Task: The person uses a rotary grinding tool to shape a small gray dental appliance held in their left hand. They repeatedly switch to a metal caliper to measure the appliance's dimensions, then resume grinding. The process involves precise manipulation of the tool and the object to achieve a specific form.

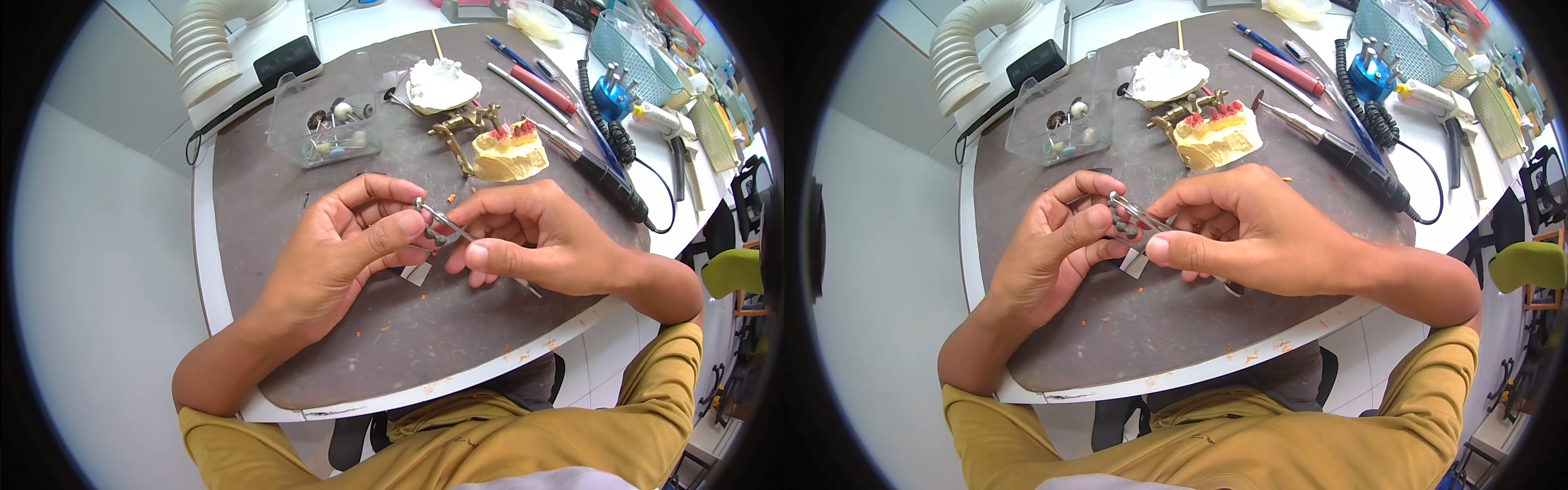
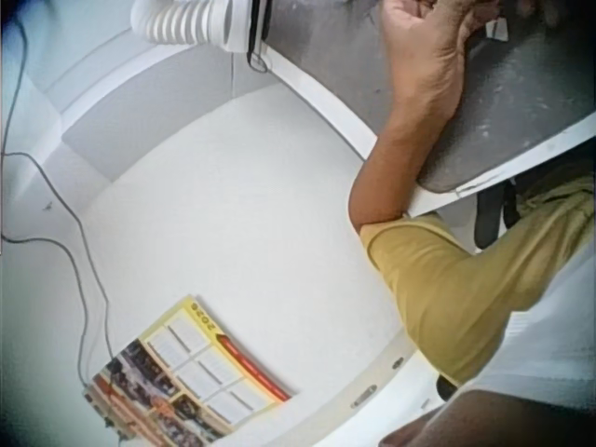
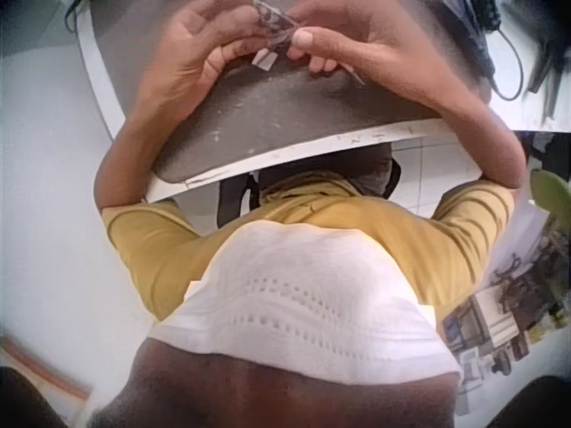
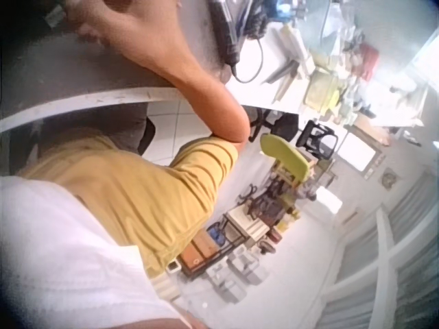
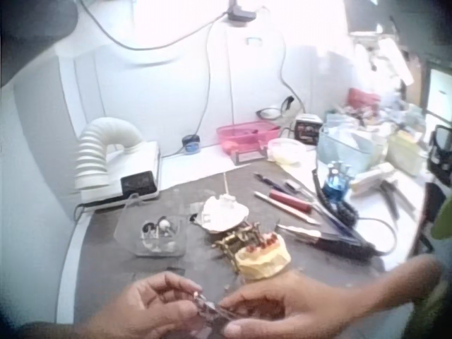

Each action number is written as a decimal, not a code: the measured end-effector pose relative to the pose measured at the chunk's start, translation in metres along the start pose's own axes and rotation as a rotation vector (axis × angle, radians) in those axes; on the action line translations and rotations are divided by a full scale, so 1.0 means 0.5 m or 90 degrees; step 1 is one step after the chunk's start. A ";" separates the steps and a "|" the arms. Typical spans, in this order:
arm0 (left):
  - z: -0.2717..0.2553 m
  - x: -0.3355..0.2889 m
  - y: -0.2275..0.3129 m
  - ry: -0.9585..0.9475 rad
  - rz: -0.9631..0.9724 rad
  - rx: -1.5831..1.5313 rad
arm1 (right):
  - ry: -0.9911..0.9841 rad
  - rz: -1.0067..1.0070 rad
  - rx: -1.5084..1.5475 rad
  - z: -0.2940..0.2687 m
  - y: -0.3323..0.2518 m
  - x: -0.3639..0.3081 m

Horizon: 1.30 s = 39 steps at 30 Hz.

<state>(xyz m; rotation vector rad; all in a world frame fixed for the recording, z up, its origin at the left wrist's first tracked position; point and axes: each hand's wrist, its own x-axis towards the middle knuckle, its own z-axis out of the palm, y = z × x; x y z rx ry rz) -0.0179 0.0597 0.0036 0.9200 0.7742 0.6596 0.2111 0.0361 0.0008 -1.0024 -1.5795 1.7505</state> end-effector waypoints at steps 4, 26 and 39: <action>0.003 -0.001 -0.003 0.011 0.008 -0.003 | 0.014 -0.033 -0.023 0.001 0.006 -0.004; -0.001 -0.004 0.000 -0.011 0.011 -0.042 | -0.026 0.012 0.029 -0.004 -0.004 -0.001; 0.000 -0.003 0.000 -0.026 -0.003 -0.053 | -0.052 0.036 0.082 -0.006 -0.008 -0.002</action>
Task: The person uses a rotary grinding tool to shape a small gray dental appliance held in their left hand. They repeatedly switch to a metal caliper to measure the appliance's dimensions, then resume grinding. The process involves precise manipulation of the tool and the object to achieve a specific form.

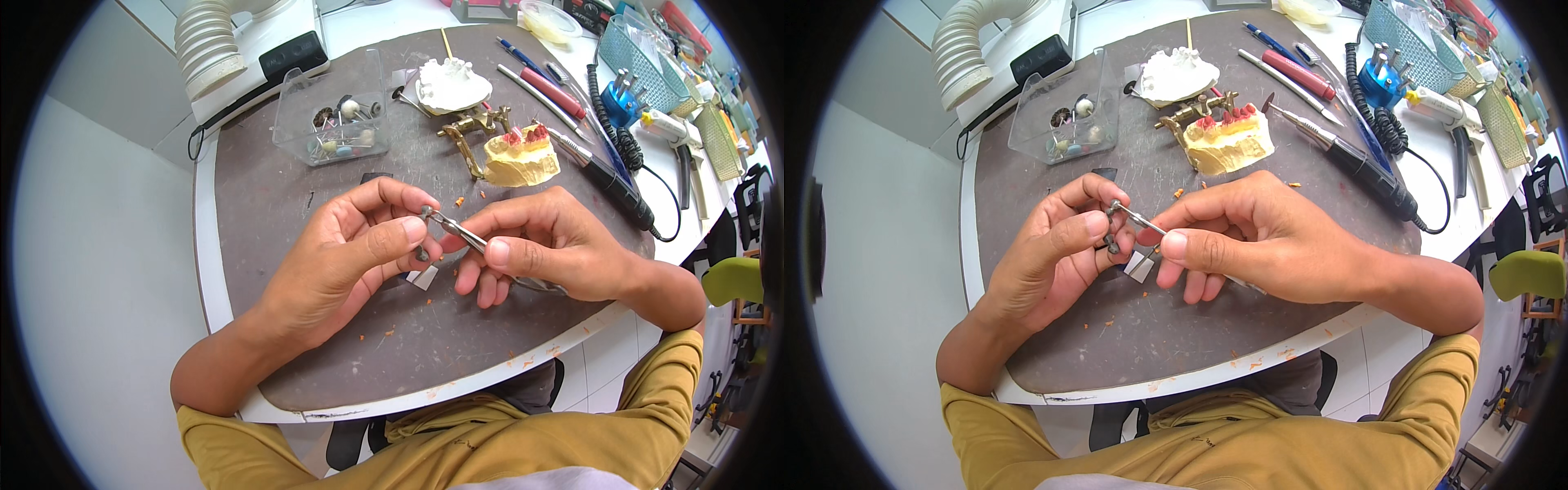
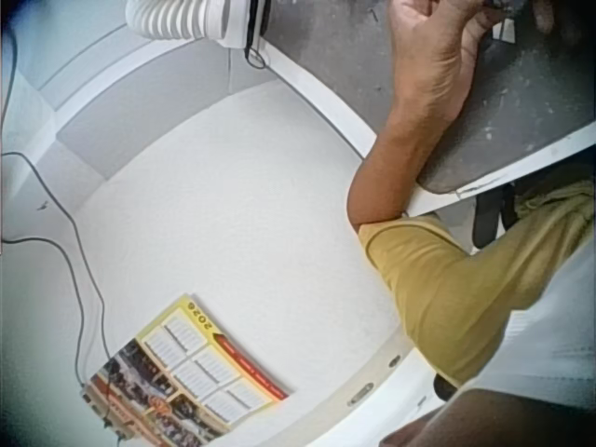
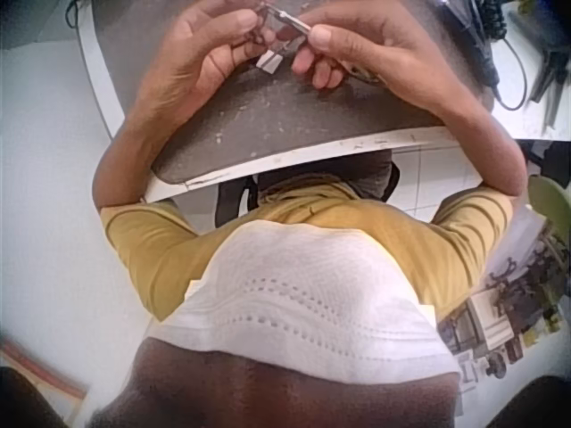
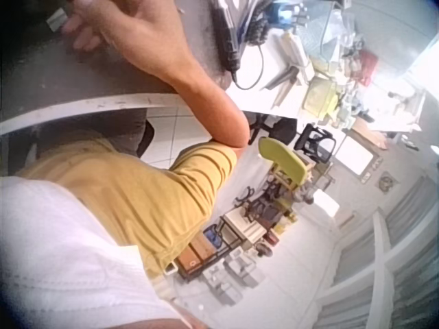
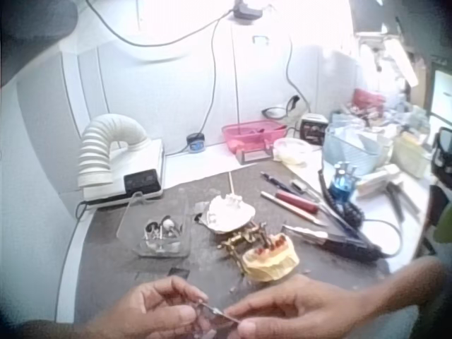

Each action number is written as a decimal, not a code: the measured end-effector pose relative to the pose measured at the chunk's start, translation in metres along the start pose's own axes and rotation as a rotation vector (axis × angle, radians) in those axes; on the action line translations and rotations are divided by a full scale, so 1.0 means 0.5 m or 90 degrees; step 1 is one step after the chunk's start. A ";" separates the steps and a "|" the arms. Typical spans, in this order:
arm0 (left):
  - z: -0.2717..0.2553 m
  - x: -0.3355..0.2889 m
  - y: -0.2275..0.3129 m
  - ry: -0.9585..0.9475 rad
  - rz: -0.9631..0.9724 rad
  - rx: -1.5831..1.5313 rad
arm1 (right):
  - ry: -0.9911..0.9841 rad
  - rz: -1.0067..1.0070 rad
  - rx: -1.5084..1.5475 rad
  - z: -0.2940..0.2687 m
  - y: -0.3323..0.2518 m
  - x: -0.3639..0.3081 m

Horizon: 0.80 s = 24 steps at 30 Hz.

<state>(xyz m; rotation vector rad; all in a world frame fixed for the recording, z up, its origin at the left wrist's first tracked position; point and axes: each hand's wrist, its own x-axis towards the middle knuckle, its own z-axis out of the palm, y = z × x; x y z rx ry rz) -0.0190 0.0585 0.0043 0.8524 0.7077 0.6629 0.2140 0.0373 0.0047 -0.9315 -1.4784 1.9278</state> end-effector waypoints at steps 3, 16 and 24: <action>-0.001 0.000 -0.001 -0.002 -0.001 -0.006 | -0.005 0.007 0.007 0.001 -0.002 0.000; -0.010 0.007 -0.003 -0.021 -0.026 -0.039 | -0.030 0.064 0.016 -0.007 -0.010 -0.005; -0.003 0.004 -0.007 0.019 -0.010 -0.043 | -0.024 0.116 0.100 -0.008 -0.011 0.004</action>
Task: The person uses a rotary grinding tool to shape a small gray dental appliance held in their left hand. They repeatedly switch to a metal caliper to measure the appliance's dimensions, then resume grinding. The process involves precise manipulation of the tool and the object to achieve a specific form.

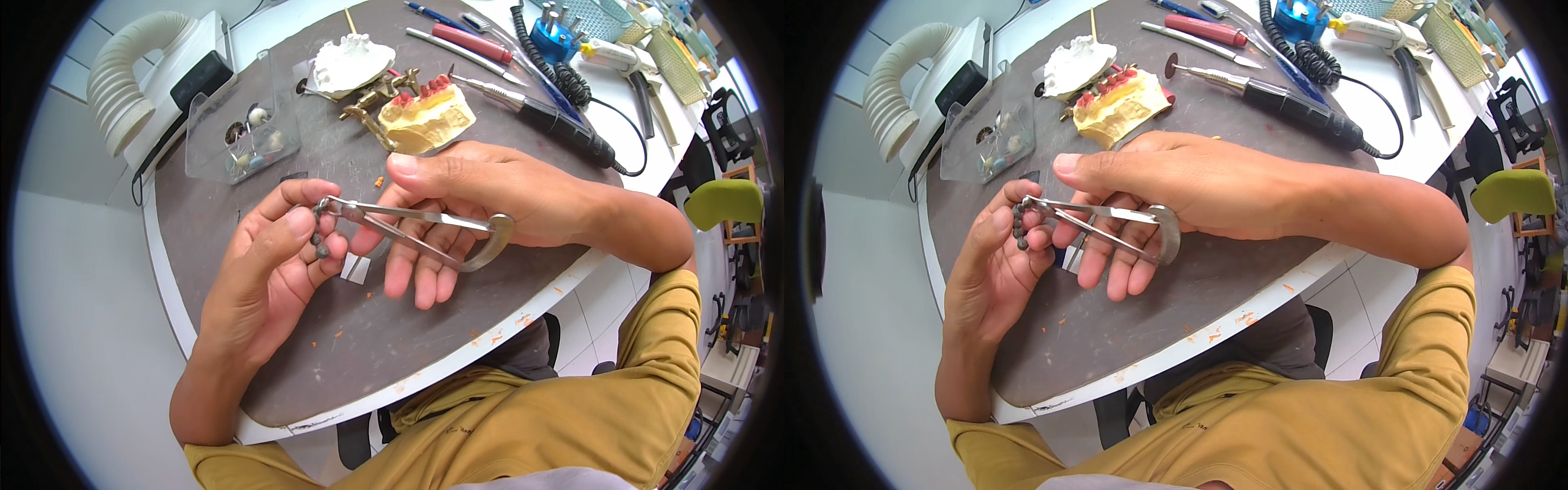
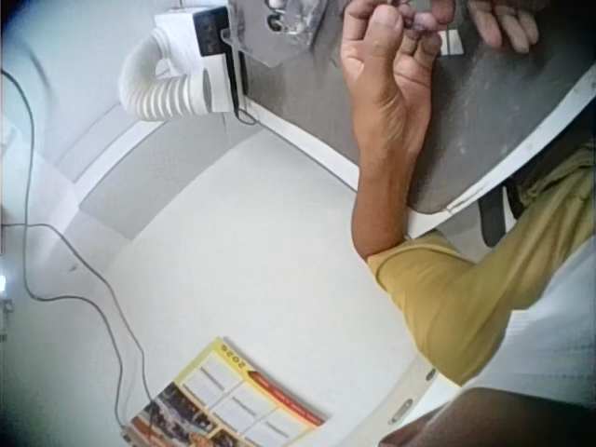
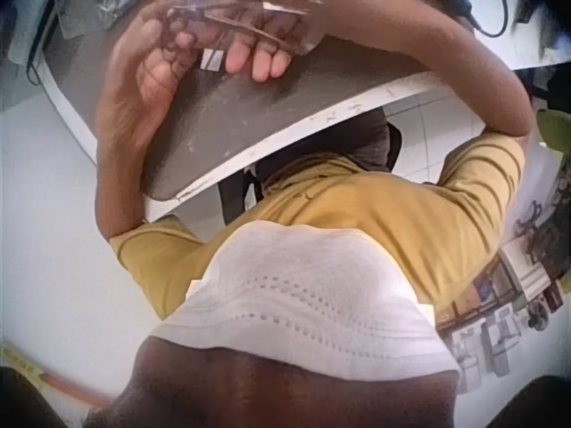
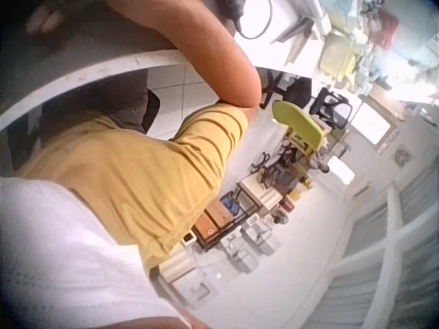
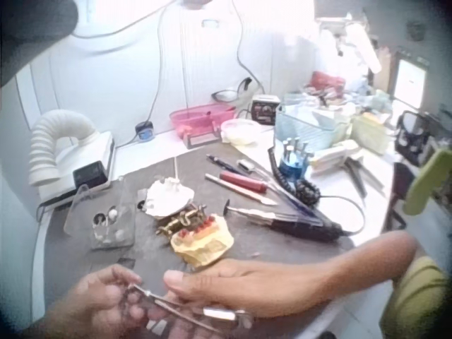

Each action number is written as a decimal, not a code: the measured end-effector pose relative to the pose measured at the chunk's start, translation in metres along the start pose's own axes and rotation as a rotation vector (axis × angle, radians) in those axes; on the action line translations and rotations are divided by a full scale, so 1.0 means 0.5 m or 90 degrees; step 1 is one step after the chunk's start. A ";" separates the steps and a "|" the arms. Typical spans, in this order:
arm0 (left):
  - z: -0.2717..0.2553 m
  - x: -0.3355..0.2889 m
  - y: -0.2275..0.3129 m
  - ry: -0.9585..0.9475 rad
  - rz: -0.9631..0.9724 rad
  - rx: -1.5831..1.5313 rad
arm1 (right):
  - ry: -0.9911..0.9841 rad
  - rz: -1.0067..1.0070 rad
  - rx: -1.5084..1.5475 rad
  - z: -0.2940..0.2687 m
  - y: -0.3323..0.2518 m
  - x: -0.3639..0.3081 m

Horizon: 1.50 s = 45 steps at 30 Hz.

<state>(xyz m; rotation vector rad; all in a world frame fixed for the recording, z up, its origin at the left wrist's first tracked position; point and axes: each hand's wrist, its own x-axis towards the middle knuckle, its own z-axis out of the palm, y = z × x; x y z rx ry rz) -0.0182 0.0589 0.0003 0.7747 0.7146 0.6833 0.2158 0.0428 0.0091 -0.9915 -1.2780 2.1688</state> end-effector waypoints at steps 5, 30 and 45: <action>-0.002 0.003 0.001 0.006 -0.003 -0.010 | -0.011 0.003 0.014 -0.005 0.000 -0.002; 0.000 -0.002 0.020 -0.020 -0.018 0.065 | -0.018 -0.076 -0.041 0.002 0.002 -0.012; 0.002 -0.002 0.019 -0.026 -0.009 0.056 | -0.022 -0.093 -0.057 -0.001 0.005 -0.010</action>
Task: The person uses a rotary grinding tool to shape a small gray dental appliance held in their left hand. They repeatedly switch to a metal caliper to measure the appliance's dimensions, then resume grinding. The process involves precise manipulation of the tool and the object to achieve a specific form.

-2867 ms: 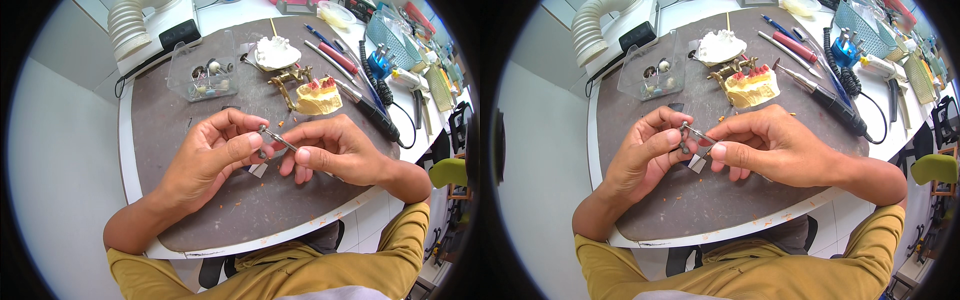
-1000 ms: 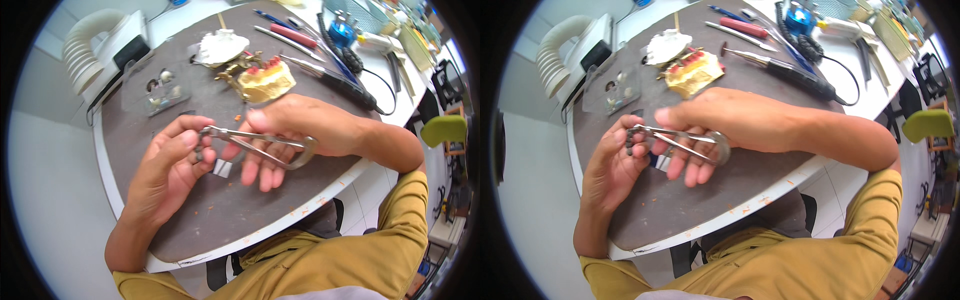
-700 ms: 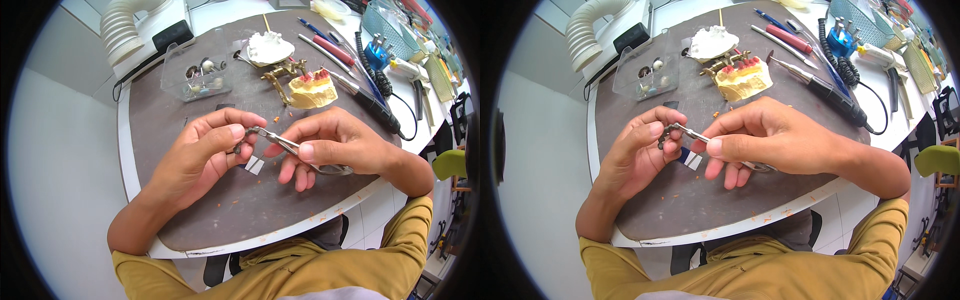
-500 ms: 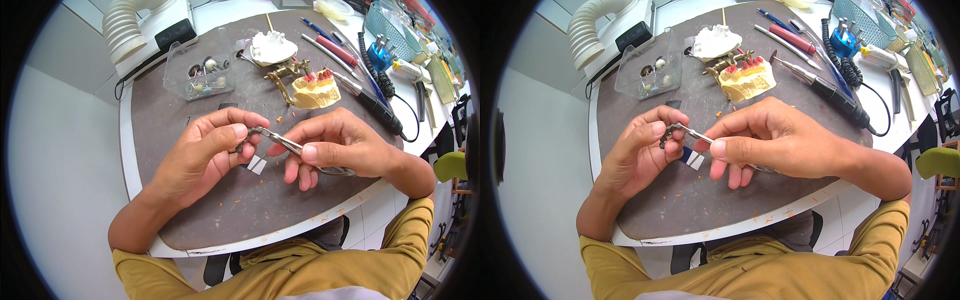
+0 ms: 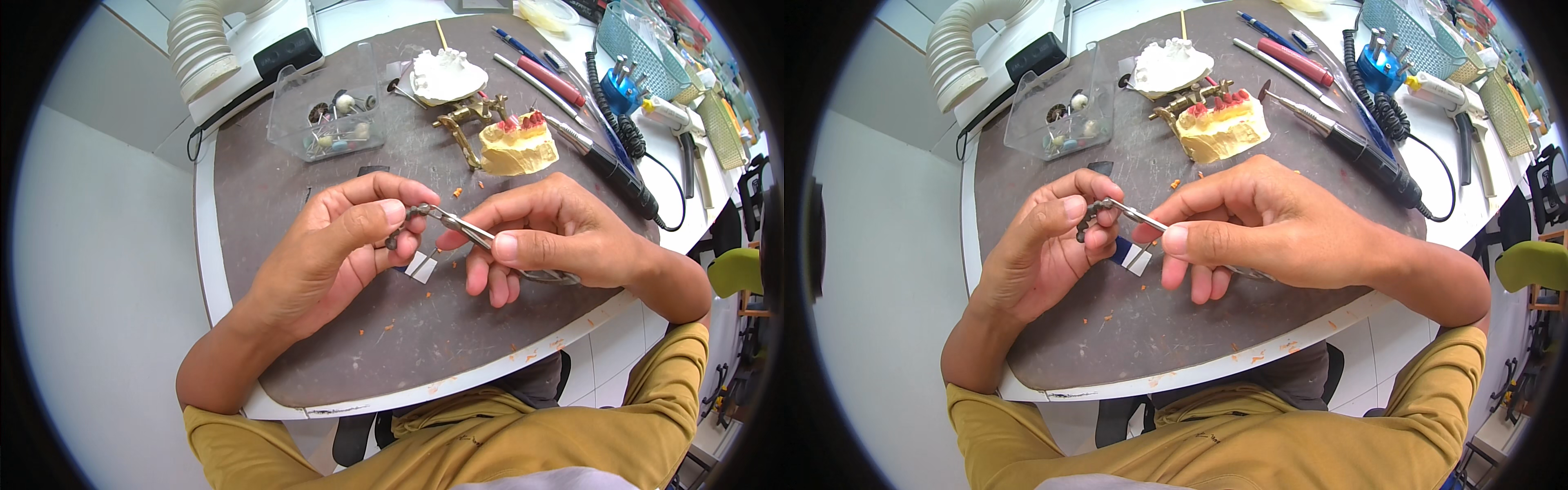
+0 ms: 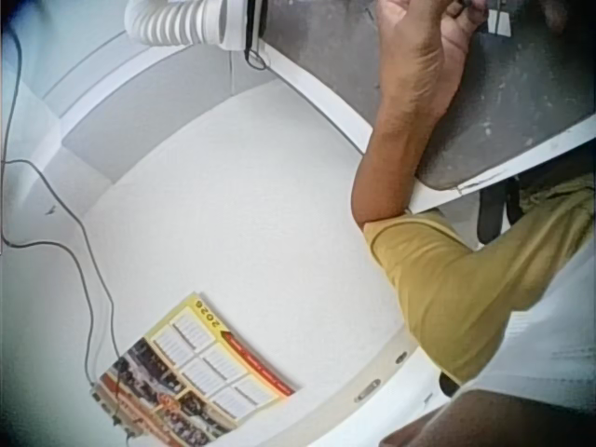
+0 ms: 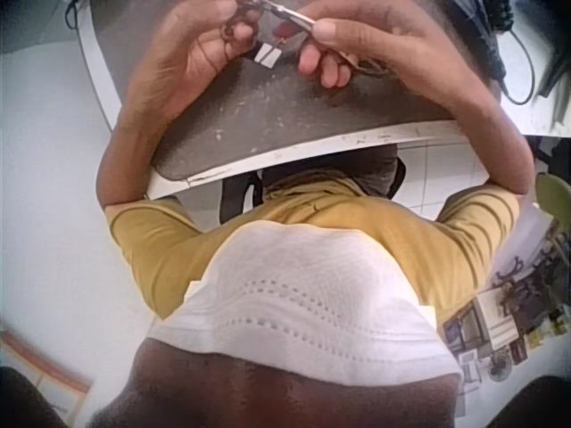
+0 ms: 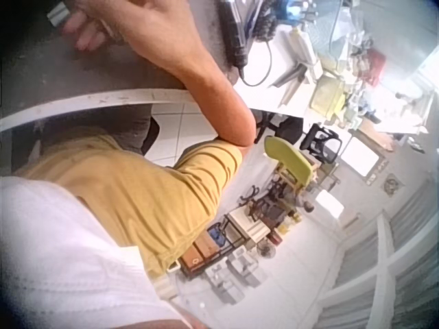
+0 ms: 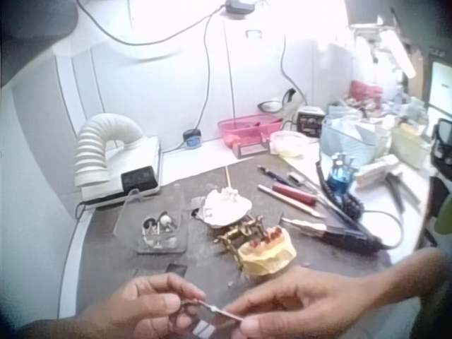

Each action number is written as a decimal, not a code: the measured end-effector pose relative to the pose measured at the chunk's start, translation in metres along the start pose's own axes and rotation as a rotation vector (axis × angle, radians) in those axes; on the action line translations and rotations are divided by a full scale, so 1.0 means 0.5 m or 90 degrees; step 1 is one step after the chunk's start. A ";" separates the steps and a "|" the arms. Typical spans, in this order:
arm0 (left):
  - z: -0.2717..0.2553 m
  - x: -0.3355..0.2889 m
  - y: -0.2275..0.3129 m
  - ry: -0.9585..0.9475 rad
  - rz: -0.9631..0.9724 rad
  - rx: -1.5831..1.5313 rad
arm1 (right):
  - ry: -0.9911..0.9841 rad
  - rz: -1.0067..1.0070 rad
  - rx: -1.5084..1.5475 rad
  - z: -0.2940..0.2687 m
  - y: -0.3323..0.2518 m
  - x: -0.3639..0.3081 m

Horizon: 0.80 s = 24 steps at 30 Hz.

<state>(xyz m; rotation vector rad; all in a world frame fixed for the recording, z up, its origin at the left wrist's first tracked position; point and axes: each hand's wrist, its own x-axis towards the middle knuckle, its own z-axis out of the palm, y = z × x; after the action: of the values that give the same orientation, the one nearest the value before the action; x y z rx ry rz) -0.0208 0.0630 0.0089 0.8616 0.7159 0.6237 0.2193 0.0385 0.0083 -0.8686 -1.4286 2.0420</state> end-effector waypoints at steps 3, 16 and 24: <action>0.001 -0.002 0.000 0.001 0.002 0.004 | -0.005 -0.009 -0.007 -0.001 0.004 0.001; 0.002 -0.002 -0.001 0.001 0.002 0.010 | 0.003 -0.014 -0.019 0.000 0.004 0.000; -0.001 -0.005 0.000 0.003 0.000 0.007 | 0.005 0.012 -0.003 0.006 -0.001 0.004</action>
<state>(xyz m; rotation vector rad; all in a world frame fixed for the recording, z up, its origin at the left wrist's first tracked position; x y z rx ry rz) -0.0228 0.0615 0.0091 0.8701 0.7247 0.6223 0.2158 0.0380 0.0093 -0.8950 -1.4264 2.0471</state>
